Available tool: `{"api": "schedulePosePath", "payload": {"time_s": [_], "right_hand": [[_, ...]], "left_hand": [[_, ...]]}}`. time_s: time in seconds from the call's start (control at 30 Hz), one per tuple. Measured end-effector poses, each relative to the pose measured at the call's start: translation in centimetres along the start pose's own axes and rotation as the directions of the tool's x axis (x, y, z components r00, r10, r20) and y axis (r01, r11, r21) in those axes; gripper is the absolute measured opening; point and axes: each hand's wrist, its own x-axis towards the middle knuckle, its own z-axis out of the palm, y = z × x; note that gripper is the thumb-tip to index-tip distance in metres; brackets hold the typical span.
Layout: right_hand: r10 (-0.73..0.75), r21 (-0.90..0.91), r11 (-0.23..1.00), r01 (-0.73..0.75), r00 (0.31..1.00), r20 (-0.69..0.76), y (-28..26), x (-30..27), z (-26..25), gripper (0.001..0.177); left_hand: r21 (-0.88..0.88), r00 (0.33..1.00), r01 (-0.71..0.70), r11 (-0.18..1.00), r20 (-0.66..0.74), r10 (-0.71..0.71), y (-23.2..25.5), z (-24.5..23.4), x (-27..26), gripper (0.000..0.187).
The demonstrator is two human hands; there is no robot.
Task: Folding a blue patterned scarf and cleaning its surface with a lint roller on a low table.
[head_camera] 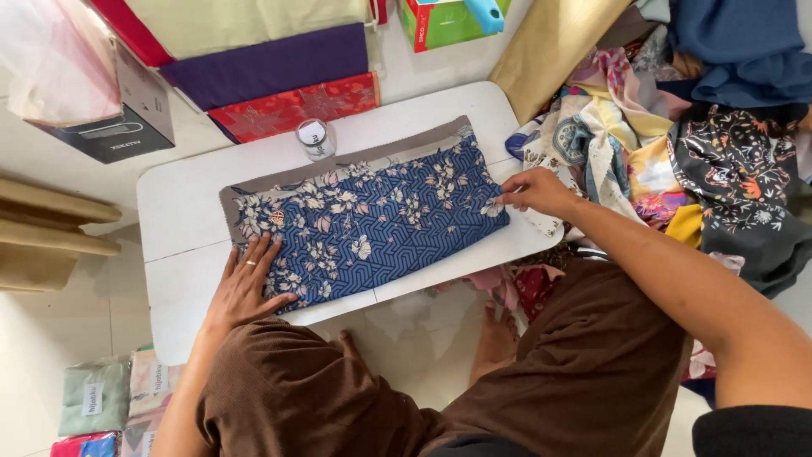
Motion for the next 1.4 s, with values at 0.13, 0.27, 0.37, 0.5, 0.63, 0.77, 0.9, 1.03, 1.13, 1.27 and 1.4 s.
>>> {"api": "schedulePosePath", "payload": {"time_s": [0.13,0.27,0.37,0.5,0.63,0.77,0.9,1.03,1.13,1.27,1.4], "right_hand": [[-0.024,0.039,0.999,0.024,1.0,0.002,-1.1,-1.2,-0.3,0.022],[0.005,0.298,0.953,-0.054,0.987,0.163,-0.4,-1.4,0.6,0.018],[0.046,0.256,0.959,-0.124,0.956,0.288,-1.3,-2.5,0.5,0.03],[0.145,-0.053,0.989,-0.135,0.927,0.345,-0.3,-2.4,-0.6,0.044],[0.188,-0.104,0.981,-0.161,0.917,0.351,4.2,-0.6,-0.9,0.032],[0.212,-0.137,0.975,-0.173,0.911,0.354,2.5,-1.7,-1.2,0.03],[0.217,-0.266,0.956,-0.126,0.911,0.35,2.0,-1.4,-1.1,0.041],[0.055,-0.688,0.708,0.157,0.96,0.276,-2.5,-1.7,-0.1,0.065],[-0.233,-0.726,0.585,0.362,0.932,0.277,-9.5,-5.3,2.8,0.087],[-0.142,-0.802,0.307,0.512,0.858,0.494,-8.0,-3.9,4.9,0.127],[-0.249,-0.605,0.588,0.537,0.831,0.497,-10.3,-1.7,3.4,0.082]], "left_hand": [[-0.001,1.0,-0.002,1.0,-0.009,0.002,0.1,-0.2,-0.1,0.111],[0.003,1.0,0.002,1.0,-0.008,-0.002,0.5,-0.4,-0.2,0.111],[-0.003,1.0,0.007,1.0,0.002,-0.007,0.4,-0.4,-0.1,0.111],[0.005,1.0,0.015,1.0,0.02,-0.015,0.5,-0.7,-0.2,0.112],[-0.019,1.0,0.023,1.0,0.02,-0.023,0.9,-1.1,-0.1,0.113],[0.009,1.0,0.022,1.0,0.008,-0.022,0.7,-0.6,-0.1,0.112],[0.008,0.999,0.031,0.999,0.01,-0.032,0.9,-0.8,-0.1,0.113],[0.027,0.999,0.053,0.998,-0.013,-0.053,1.4,-2.5,0.2,0.109],[0.067,0.999,0.054,0.996,0.006,-0.054,1.5,-2.8,0.4,0.11],[0.135,0.994,0.01,0.991,0.103,-0.024,1.2,-3.0,0.2,0.119],[0.063,0.999,0.038,0.997,0.023,-0.04,0.4,-3.1,-0.2,0.117]]}}
